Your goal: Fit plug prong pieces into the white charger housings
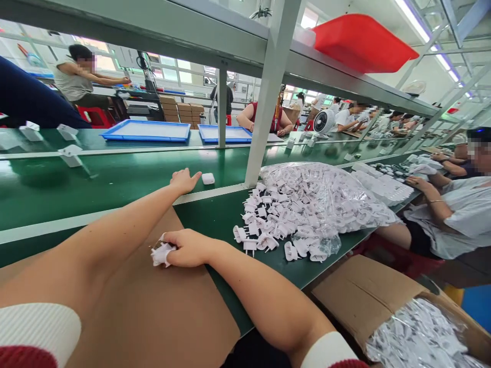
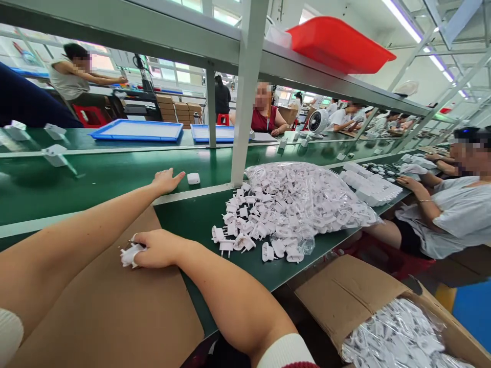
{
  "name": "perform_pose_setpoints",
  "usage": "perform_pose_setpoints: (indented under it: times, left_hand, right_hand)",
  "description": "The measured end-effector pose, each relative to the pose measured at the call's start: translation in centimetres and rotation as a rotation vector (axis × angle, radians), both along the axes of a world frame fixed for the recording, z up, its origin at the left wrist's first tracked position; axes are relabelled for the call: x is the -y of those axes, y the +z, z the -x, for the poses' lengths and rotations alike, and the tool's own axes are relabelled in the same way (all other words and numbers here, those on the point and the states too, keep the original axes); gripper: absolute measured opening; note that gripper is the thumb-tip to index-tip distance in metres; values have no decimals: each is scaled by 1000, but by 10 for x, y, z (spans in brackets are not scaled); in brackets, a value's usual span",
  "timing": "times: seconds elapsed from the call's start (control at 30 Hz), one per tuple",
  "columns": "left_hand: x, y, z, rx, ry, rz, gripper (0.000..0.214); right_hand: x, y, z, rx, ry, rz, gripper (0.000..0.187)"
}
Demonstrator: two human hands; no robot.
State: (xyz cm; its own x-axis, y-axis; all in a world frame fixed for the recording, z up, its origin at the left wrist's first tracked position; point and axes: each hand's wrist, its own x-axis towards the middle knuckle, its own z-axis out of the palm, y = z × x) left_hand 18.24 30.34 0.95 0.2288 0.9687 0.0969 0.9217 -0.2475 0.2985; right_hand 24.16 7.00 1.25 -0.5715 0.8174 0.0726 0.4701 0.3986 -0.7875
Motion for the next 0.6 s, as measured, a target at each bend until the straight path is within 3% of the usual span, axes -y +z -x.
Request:
perform_pose_setpoints:
  times: [0.1, 0.2, 0.33, 0.47, 0.6]
  left_hand:
    - [-12, -3, -23, 8, 117, 77, 86]
    - [-14, -6, -35, 17, 148, 128, 75]
    - [-8, -6, -38, 56, 117, 158, 55]
    - [5, -2, -35, 168, 111, 128, 53]
    - [30, 2, -24, 369, -12, 69, 54]
  right_hand:
    - [-3, 1, -2, 56, 18, -38, 12]
    - [-4, 3, -3, 77, 48, -49, 16]
    - [-4, 7, -6, 109, 98, -73, 15]
    - [-2, 9, -7, 104, 108, -85, 14]
    - [0, 7, -5, 51, 60, -52, 15]
